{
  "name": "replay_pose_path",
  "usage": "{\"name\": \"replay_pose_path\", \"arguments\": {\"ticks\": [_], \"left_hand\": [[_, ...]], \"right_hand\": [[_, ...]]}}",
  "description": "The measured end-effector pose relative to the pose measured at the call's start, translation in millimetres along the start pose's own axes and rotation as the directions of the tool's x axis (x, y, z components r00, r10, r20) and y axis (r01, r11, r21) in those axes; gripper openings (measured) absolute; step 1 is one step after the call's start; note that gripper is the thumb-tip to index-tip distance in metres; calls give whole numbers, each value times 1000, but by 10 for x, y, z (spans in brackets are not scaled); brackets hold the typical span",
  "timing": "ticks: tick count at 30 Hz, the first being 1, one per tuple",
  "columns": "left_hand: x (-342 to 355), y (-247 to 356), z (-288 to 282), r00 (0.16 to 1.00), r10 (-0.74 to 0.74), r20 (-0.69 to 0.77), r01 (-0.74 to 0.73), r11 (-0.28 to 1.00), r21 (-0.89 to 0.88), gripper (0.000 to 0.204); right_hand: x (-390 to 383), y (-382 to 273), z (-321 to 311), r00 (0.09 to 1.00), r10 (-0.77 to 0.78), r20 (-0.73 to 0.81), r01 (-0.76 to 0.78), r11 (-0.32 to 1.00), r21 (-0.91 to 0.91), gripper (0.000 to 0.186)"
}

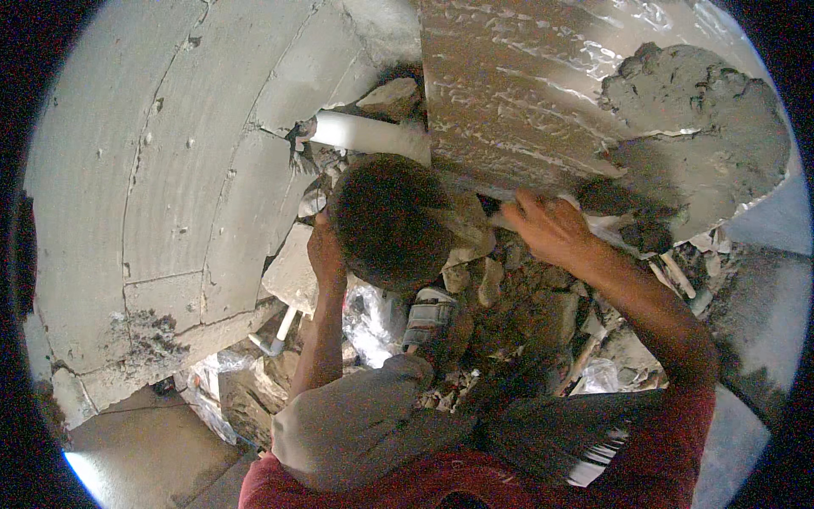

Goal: The person removes the plastic wrap from a tile, places it against a wall, and scoops mortar from a bucket with a trowel to spread it across the back of the tile.

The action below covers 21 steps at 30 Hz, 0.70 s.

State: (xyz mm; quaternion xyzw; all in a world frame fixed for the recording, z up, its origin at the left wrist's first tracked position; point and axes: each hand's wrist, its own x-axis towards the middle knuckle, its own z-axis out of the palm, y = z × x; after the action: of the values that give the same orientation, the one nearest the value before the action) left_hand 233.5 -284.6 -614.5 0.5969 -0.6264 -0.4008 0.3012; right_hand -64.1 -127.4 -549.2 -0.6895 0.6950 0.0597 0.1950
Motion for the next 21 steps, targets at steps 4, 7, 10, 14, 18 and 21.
{"name": "replay_pose_path", "arguments": {"ticks": [4,7,10,14,18,21], "left_hand": [[-80,-52,-118,1000,-24,-16,25,998,56,57],[-240,-5,-29,977,212,-25,-210,977,46,60],[-282,8,-75,991,31,130,-46,992,119,68],[-238,-34,-69,989,53,137,-58,998,37,75],[-262,-89,-96,979,85,185,-113,983,147,77],[-377,-224,-17,964,229,135,-243,964,105,76]], "right_hand": [[592,-283,203,971,-179,-160,169,983,-72,36],[855,-353,242,938,-294,-184,238,931,-275,34],[901,-441,235,944,-318,-83,261,879,-400,36],[806,-521,258,947,-318,40,309,873,-378,37],[593,-605,622,931,-342,129,352,934,-63,39],[512,-525,1036,883,-426,-195,433,901,-9,36]]}}
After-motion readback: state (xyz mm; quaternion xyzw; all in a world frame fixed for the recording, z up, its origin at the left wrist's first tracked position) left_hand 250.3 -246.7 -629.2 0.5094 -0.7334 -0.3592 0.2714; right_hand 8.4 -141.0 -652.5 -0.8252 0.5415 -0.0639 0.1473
